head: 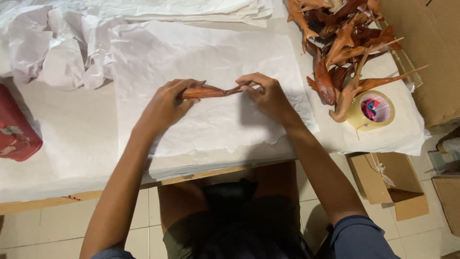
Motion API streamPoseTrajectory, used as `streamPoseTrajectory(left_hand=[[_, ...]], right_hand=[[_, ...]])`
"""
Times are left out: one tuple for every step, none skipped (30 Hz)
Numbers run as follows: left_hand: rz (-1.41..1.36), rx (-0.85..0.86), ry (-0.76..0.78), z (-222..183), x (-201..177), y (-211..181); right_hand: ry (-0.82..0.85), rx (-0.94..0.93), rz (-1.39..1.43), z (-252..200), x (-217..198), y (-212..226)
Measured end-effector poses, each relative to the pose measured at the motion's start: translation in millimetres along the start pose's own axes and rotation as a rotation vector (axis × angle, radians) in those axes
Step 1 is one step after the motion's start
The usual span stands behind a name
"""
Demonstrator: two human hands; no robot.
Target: Wrapping small wooden shark figurines in white tissue paper at a manual packaging station.
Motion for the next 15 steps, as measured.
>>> streamPoseTrajectory(left_hand=[[-0.058, -0.032, -0.007, -3, -7, -5], [-0.116, -0.064, -0.014, -6, -13, -11], [-0.114, -0.062, -0.011, -7, -14, -3], [-0.116, -0.069, -0.016, -9, -15, 6], [-0.121, -0.077, -0.023, -10, -16, 15], [-0.121, -0.076, -0.021, -11, -17, 12], [-0.127, -0.077, -0.034, -12, -18, 8], [-0.134, -0.078, -0.048, -13, -19, 5], [-0.132, -0.078, -0.047, -13, -18, 5], [-0.116, -0.081, -0.086, -12, -18, 6], [-0.099, -0.083, -0.125, -10, -19, 7], [-0.097, -0.081, -0.125, -10, -17, 10], [-0.121, -0.065, -0.153, -10, -16, 11], [-0.146, -0.049, -0.181, -10, -14, 13], [-0.146, -0.048, -0.18, -11, -14, 16]], right_hand=[[0.004, 0.009, 0.025, -1, -2, 3], [0.007, 0.018, 0.05, -1, -4, 6], [0.004, 0.019, 0.051, -3, -6, 10], [0.014, 0.044, 0.082, -5, -8, 13], [0.026, 0.069, 0.112, -7, -10, 17], [0.024, 0.07, 0.111, -7, -9, 9], [0.028, 0.045, 0.14, -7, -8, 2], [0.033, 0.02, 0.168, -7, -7, -4], [0.031, 0.019, 0.17, -7, -6, -3], [0.017, 0.003, 0.149, -7, -7, -1], [0.002, -0.014, 0.127, -7, -7, 1], [-0.001, -0.015, 0.128, -6, -8, 4], [0.004, -0.028, 0.087, -6, -8, 7], [0.009, -0.04, 0.046, -6, -9, 10], [0.008, -0.041, 0.046, -6, -8, 8]])
Point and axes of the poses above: each hand's wrist, its own z-axis towards the middle knuckle, its own x-axis out of the palm, y = z × x, the point moved 4 cm from there along z, towards the middle knuckle, and after that the axes turned 11 degrees about -z, right-handed, at the moved point
